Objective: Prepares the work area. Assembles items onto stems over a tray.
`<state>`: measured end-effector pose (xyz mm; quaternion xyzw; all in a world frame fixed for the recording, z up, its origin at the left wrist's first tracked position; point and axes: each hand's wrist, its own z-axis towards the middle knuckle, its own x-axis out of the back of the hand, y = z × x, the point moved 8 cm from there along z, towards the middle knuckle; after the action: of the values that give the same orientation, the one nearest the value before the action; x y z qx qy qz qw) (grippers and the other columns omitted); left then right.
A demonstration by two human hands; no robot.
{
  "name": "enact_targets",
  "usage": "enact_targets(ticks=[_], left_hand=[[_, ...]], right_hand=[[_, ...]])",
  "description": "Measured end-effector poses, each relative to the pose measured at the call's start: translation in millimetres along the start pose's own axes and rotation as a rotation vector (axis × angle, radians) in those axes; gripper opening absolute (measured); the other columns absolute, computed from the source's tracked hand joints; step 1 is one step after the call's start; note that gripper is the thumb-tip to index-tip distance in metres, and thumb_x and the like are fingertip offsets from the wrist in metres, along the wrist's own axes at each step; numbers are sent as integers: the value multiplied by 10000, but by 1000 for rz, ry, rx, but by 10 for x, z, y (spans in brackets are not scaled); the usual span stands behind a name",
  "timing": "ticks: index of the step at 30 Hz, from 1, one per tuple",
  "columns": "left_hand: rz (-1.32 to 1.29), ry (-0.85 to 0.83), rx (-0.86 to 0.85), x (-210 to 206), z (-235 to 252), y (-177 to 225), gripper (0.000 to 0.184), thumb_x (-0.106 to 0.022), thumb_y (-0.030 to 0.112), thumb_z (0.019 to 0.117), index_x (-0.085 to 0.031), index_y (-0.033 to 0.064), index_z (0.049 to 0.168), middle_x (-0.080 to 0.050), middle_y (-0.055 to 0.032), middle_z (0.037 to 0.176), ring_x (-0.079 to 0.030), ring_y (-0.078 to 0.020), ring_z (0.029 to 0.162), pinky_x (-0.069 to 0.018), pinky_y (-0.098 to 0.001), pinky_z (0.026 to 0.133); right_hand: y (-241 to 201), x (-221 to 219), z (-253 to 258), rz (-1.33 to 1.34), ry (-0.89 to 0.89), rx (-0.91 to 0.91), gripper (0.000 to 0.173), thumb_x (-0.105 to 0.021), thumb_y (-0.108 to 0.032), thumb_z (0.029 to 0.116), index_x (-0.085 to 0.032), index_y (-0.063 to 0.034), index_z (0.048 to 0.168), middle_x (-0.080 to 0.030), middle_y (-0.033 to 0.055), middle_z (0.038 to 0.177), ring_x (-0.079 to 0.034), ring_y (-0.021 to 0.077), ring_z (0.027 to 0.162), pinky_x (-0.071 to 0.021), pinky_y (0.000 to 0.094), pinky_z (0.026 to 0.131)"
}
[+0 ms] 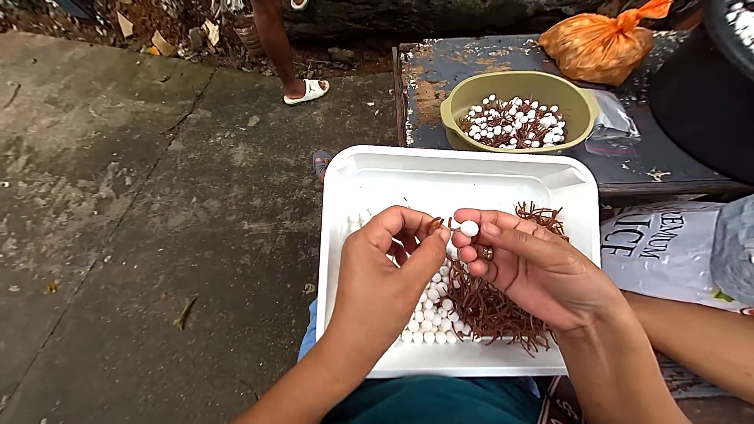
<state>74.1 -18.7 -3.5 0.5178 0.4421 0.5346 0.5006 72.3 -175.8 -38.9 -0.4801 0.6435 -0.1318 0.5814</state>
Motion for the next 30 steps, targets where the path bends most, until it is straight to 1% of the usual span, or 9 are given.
enact_targets(ticks=[3,6,10,14,17,20,22,24,30], left_hand=[[37,25,-31,20,-16,28,35,-655,108,934,-684,119,919,-621,68,763,-571,-3,655,-451,-120,568],[56,32,-49,19,-25,49,32,-657,110,927,-685,121,918,-628,70,778,-576,1,663,-455,-119,567],[54,35,-54,14,-31,53,21,-664,114,920,-682,125,920,-642,70,796,-592,-4,691,-465,-127,585],[32,57,-62,26,-19,33,14,-664,111,939,-677,117,940,-653,64,822,-610,-11,729,-487,-135,623],[-8,49,-25,29,0,-7,27,-659,103,944,-674,110,965,-663,50,859,-627,-23,746,-511,-145,642],[-153,-2,113,-16,24,-111,46,-671,61,932,-683,90,966,-685,17,858,-643,-39,731,-537,-158,653],[-284,-42,236,-73,20,-209,38,-654,38,958,-682,63,960,-680,-16,824,-640,-52,709,-542,-171,658],[-393,-45,313,-118,6,-274,47,-645,17,965,-685,39,954,-687,-45,807,-646,-64,702,-547,-180,664],[-543,-44,404,-199,-21,-345,85,-614,22,982,-693,35,955,-679,-63,832,-635,-76,704,-544,-201,671]], right_hand=[[28,-9,-15,44,22,-23,233,-512,-54,1041,-728,-46,1130,-740,59,924,-726,62,779,-608,177,704],[78,-30,-22,102,-1,-64,223,-536,-109,1050,-749,-56,1091,-747,58,904,-727,57,764,-604,170,686],[171,-39,-19,228,5,-125,156,-606,-118,1012,-747,-52,1023,-719,61,896,-706,63,776,-595,176,711],[221,-54,4,294,8,-151,222,-534,-119,1034,-705,-89,1171,-701,53,899,-703,72,774,-595,177,709],[239,-36,15,282,42,-132,208,-516,-123,1049,-710,-63,1096,-703,54,868,-698,58,741,-590,164,679],[237,-32,15,203,101,-109,210,-517,-108,1051,-718,-47,1049,-702,57,837,-688,49,704,-584,158,650],[211,-40,16,113,123,-51,200,-508,-67,1049,-707,-65,1067,-718,70,844,-701,62,697,-595,175,652],[172,-45,16,25,149,38,171,-510,-36,1042,-677,-71,1028,-729,85,831,-708,80,671,-599,192,634],[-11,-70,-38,-286,229,332,87,-603,-31,1006,-666,-74,964,-726,50,766,-693,61,604,-593,186,561]])
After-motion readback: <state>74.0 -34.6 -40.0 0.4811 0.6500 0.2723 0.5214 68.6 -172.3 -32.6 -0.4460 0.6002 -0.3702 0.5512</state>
